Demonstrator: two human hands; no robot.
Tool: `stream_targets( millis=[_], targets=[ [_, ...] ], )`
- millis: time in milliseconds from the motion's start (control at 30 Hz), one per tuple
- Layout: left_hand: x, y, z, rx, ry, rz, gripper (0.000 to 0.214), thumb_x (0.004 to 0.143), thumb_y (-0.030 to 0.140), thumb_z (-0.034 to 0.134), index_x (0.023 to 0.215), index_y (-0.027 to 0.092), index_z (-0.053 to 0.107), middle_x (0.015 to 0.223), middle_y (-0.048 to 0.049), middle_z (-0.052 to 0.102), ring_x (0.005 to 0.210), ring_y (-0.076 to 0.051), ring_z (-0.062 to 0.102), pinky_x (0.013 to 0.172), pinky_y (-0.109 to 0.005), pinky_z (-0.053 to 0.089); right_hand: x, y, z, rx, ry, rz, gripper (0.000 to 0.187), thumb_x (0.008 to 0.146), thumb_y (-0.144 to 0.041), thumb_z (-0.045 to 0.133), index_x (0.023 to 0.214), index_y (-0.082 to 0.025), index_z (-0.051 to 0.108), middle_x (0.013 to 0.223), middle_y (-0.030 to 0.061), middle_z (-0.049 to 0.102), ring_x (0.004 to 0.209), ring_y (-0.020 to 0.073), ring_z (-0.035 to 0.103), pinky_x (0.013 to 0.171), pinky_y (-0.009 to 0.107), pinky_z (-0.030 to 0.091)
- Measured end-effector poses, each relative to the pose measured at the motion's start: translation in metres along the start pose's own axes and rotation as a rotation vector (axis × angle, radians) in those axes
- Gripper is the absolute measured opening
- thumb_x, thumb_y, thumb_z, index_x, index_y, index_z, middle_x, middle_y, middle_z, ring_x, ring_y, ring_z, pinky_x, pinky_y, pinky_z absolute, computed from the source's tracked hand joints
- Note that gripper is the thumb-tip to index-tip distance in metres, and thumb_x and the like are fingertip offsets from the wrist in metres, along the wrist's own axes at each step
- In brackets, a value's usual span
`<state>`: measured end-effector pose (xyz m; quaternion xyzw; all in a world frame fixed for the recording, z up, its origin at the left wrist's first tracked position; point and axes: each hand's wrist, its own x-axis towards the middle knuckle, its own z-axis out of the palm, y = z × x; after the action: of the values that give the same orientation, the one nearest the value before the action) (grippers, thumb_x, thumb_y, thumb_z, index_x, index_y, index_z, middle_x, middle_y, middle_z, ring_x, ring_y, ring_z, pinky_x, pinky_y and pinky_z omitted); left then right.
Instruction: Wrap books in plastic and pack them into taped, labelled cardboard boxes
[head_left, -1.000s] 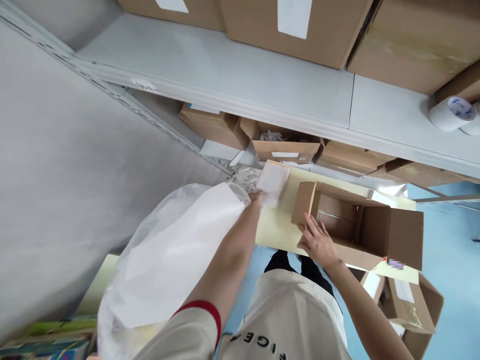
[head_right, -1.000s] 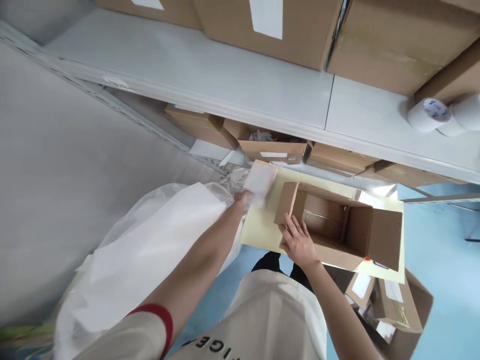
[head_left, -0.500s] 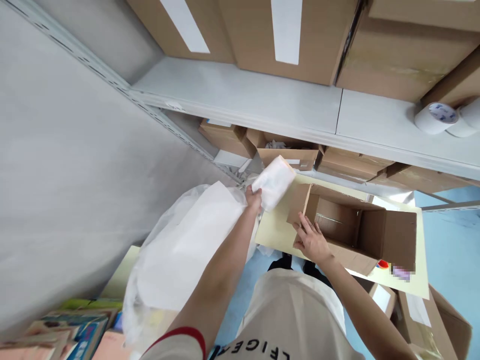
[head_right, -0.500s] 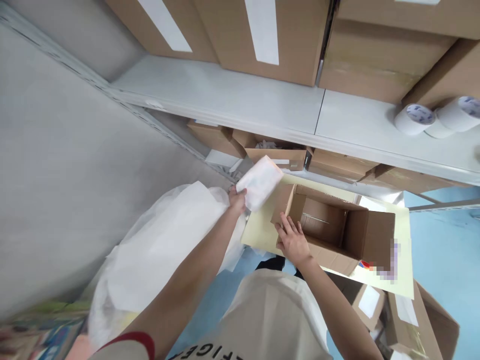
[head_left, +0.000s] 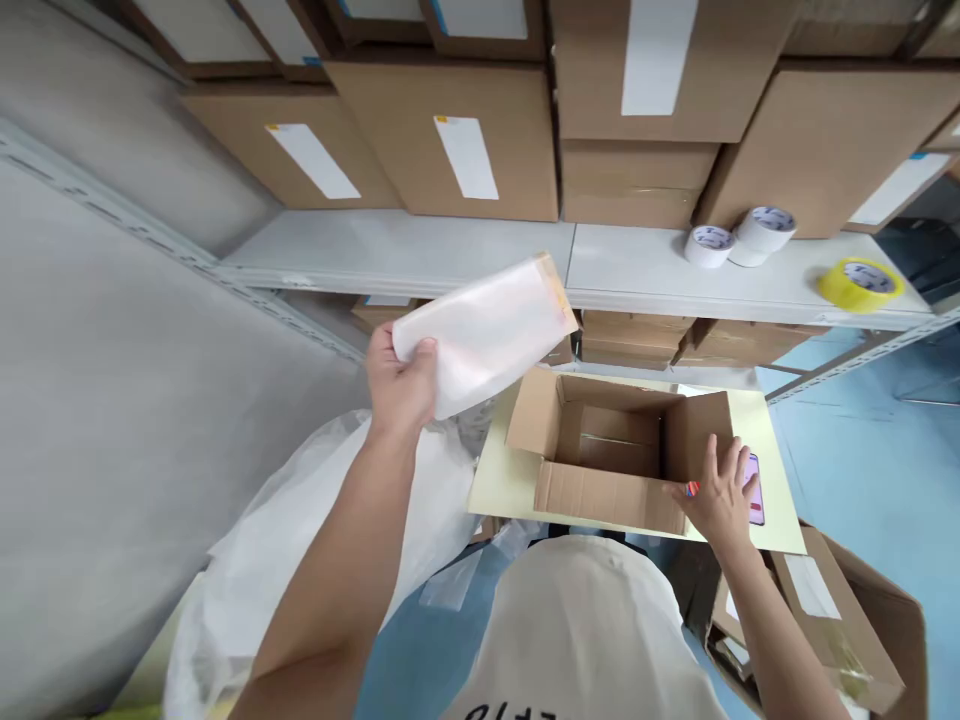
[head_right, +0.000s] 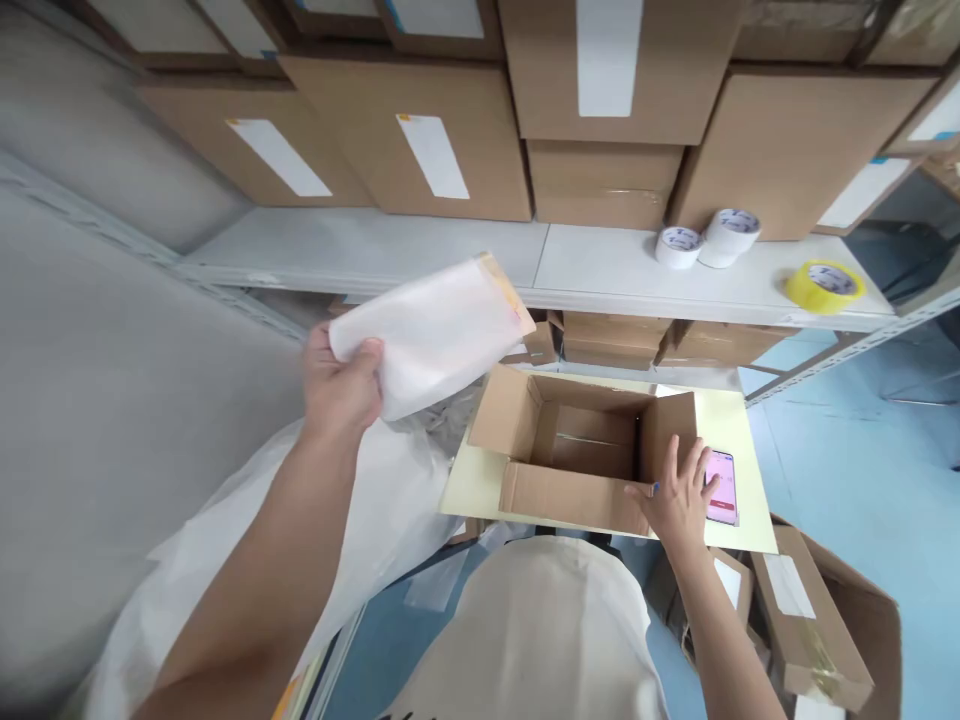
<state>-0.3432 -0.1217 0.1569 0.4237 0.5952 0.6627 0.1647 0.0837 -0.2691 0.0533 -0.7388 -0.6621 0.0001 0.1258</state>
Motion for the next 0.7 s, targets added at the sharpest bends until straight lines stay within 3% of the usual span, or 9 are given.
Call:
stream_targets(
  millis=[67, 133, 200, 333, 400, 500, 700],
  targets=[
    [-0.009, 0.019, 0.022, -0.014, -0.073, 0.024, 0.029, 0.075, 0.026, 0.070, 0.100, 0.023, 0.057, 0.091, -0.0001, 0.066, 0.078, -0.015, 0.065, 0.071, -0.024, 0.056, -0.003, 0.020, 0.014, 0.051, -0.016, 0.024, 0.100, 0.084, -0.058, 0.059, 0.156, -0.008, 0.011, 0.161, 0.0328, 0.013, 0.147, 0.0527, 0.014, 0.106, 0.072, 0.029],
    [-0.027, 0.024, 0.049, -0.005, -0.187, -0.003, 0.030, 0.075, 0.023, 0.069, 0.103, 0.023, 0.059, 0.092, -0.0001, 0.068, 0.081, -0.016, 0.066, 0.074, -0.026, 0.056, -0.003, 0.032, 0.030, 0.104, 0.001, 0.010, 0.101, 0.084, -0.059, 0.058, 0.155, -0.004, 0.011, 0.159, 0.0340, 0.016, 0.148, 0.0511, 0.014, 0.110, 0.066, 0.031],
    [-0.053, 0.014, 0.078, 0.037, -0.322, -0.082, 0.030, 0.075, 0.021, 0.069, 0.104, 0.021, 0.061, 0.092, -0.0006, 0.069, 0.083, -0.018, 0.067, 0.078, -0.029, 0.057, -0.003, 0.039, 0.044, 0.136, 0.022, -0.010, 0.100, 0.086, -0.059, 0.055, 0.155, -0.002, 0.010, 0.158, 0.0335, 0.019, 0.148, 0.0495, 0.014, 0.112, 0.065, 0.030],
    [-0.106, -0.031, 0.119, 0.157, -0.531, -0.436, 0.035, 0.073, 0.018, 0.071, 0.108, 0.020, 0.065, 0.097, -0.0058, 0.072, 0.086, -0.022, 0.069, 0.082, -0.033, 0.057, -0.005, 0.045, 0.058, 0.173, 0.009, -0.036, 0.093, 0.090, -0.058, 0.048, 0.156, -0.006, 0.007, 0.159, 0.0290, 0.021, 0.149, 0.0473, 0.015, 0.112, 0.066, 0.029],
    [-0.124, -0.053, 0.128, 0.195, -0.603, -0.563, 0.040, 0.071, 0.018, 0.072, 0.110, 0.019, 0.065, 0.098, -0.0081, 0.073, 0.086, -0.023, 0.070, 0.080, -0.033, 0.057, -0.006, 0.047, 0.061, 0.189, 0.006, -0.022, 0.091, 0.090, -0.060, 0.045, 0.156, -0.008, 0.009, 0.159, 0.0281, 0.022, 0.148, 0.0479, 0.017, 0.111, 0.067, 0.029],
    [-0.138, -0.074, 0.135, 0.220, -0.673, -0.632, 0.041, 0.068, 0.017, 0.074, 0.108, 0.017, 0.066, 0.096, -0.0103, 0.075, 0.085, -0.024, 0.071, 0.077, -0.034, 0.057, -0.007, 0.047, 0.064, 0.200, -0.003, 0.003, 0.090, 0.090, -0.066, 0.041, 0.154, -0.008, 0.015, 0.156, 0.0289, 0.026, 0.146, 0.0491, 0.020, 0.110, 0.067, 0.031],
    [-0.153, -0.090, 0.152, 0.305, -0.812, -0.715, 0.033, 0.067, 0.014, 0.070, 0.100, 0.017, 0.066, 0.099, -0.0129, 0.075, 0.082, -0.027, 0.072, 0.069, -0.034, 0.057, -0.004, 0.050, 0.065, 0.208, -0.023, -0.017, 0.092, 0.089, -0.073, 0.036, 0.150, -0.005, 0.023, 0.151, 0.0312, 0.032, 0.144, 0.0488, 0.026, 0.111, 0.067, 0.030]
  ],
)
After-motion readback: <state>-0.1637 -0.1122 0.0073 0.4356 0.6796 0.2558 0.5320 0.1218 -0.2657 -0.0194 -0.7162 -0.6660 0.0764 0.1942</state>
